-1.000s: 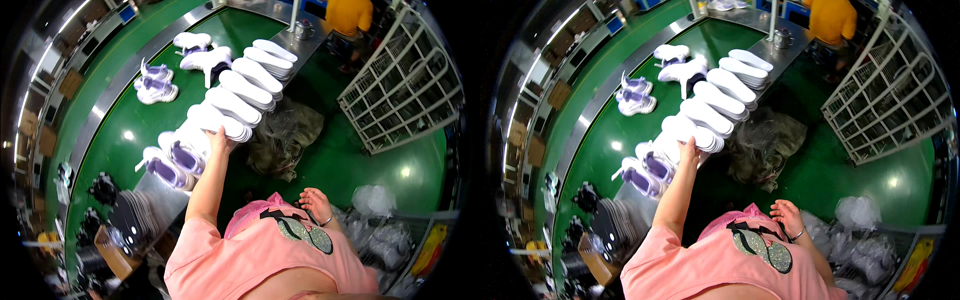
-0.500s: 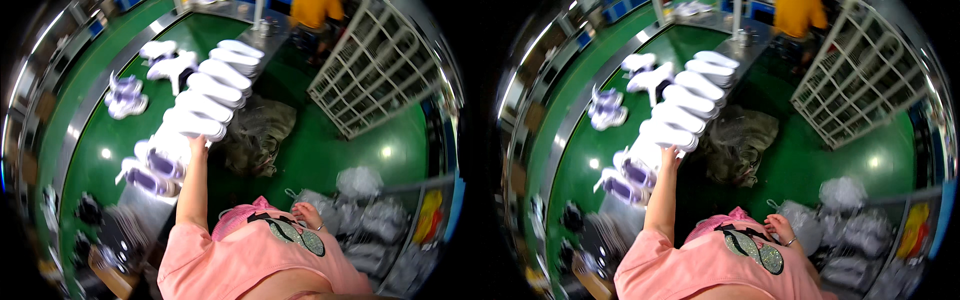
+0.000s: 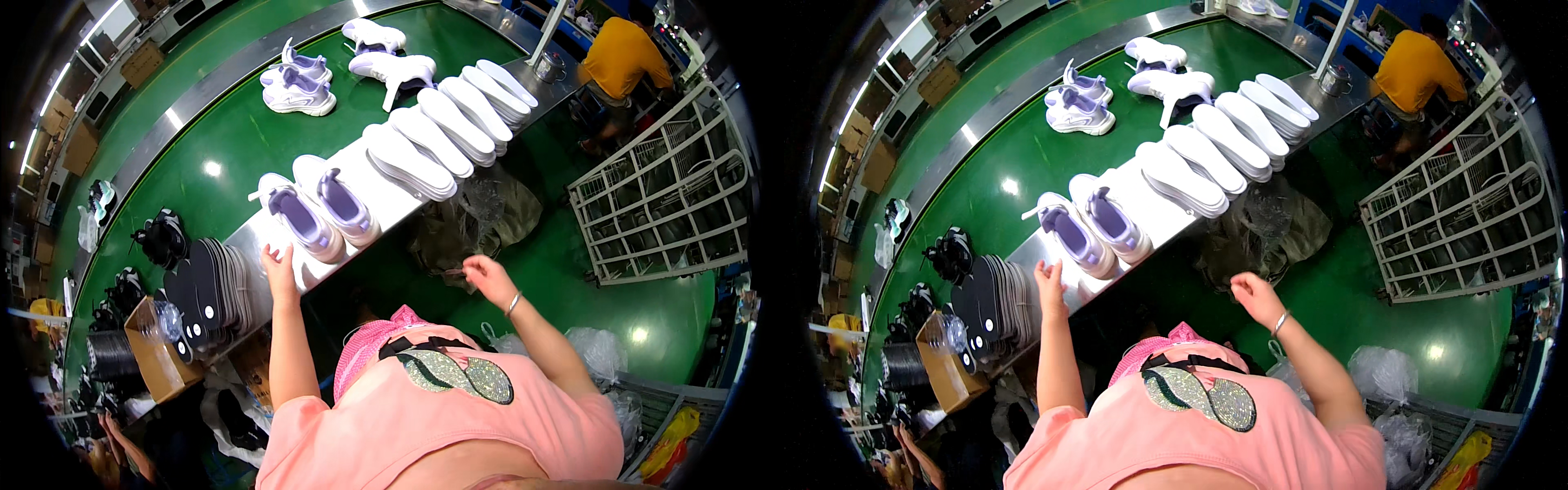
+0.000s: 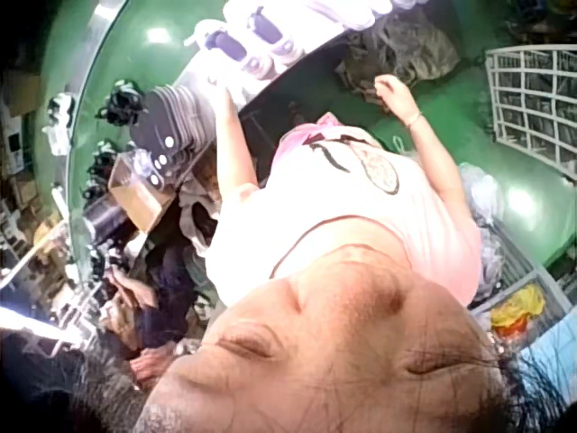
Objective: The person places insoles into several white and purple sneakers on an assembly line, then picks up black sneakers from the line and places insoles into them by hand. The person also retrieves items from a shelving unit and places a blue cloth on top of the shelves.
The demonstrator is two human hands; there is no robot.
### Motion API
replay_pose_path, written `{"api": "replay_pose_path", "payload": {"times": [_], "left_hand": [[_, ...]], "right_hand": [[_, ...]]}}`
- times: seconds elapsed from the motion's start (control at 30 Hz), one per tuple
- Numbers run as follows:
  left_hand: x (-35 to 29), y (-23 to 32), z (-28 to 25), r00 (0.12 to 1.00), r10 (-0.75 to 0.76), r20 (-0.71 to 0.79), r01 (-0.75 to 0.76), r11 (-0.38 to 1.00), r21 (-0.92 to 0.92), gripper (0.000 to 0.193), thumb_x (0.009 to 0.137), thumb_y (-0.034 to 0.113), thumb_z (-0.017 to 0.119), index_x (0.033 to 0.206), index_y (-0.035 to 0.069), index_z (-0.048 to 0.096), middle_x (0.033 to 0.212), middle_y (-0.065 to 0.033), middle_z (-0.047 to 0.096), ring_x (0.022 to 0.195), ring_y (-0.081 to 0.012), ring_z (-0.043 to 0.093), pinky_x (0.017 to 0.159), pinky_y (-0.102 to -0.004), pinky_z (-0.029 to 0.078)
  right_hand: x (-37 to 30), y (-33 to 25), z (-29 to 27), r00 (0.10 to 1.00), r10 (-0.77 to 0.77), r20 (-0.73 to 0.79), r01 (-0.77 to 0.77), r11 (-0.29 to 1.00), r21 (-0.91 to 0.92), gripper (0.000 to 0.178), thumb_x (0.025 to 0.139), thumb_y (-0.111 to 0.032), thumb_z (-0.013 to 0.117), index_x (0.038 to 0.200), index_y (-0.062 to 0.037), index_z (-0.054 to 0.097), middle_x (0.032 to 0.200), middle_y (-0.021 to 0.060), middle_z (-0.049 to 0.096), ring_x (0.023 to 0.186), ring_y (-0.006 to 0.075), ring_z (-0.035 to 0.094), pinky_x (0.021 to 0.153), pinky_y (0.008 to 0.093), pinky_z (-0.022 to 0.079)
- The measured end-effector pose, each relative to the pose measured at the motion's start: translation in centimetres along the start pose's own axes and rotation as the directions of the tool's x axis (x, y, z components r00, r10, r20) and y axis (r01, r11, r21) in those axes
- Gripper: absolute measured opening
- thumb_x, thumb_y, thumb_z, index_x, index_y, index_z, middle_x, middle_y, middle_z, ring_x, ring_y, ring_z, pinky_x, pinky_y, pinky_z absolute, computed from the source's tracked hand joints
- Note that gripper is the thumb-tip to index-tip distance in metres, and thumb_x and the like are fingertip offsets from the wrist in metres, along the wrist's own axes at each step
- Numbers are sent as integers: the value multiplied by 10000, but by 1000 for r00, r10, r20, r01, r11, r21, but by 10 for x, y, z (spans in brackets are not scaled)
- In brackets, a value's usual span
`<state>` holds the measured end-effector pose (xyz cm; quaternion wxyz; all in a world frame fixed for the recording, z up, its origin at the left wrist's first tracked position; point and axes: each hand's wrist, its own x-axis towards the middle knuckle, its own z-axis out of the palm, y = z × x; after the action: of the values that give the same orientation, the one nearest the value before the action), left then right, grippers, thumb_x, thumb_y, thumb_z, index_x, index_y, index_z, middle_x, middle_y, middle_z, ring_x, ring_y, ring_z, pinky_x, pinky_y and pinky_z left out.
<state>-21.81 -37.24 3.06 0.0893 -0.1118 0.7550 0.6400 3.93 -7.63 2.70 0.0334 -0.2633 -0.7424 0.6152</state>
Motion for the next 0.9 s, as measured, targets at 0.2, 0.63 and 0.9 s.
{"api": "replay_pose_path", "payload": {"times": [0.2,0.63,0.9], "left_hand": [[65,-65,29,985,1,173,-11,998,56,864,656,290,662,1283,81,107,1211,-189,259,1039,-292,387,697,-384,446],[65,22,43,960,268,86,-278,949,148,871,629,239,685,1232,-56,130,1185,-217,226,1071,-326,296,932,-384,226],[101,55,42,845,515,142,-532,788,308,195,773,151,487,916,25,528,836,-146,529,805,-316,473,710,-372,368]], "right_hand": [[123,-60,26,955,-249,-159,195,936,-293,177,782,-105,517,915,11,511,748,13,536,661,75,490,613,215,419],[294,-97,-35,893,-380,-241,-53,443,-895,421,642,-246,642,1004,-90,493,1011,136,480,941,299,469,788,388,396],[311,-119,-48,952,-176,-249,-178,343,-922,362,569,-271,700,840,-129,507,924,59,516,937,271,450,764,386,393]]}}
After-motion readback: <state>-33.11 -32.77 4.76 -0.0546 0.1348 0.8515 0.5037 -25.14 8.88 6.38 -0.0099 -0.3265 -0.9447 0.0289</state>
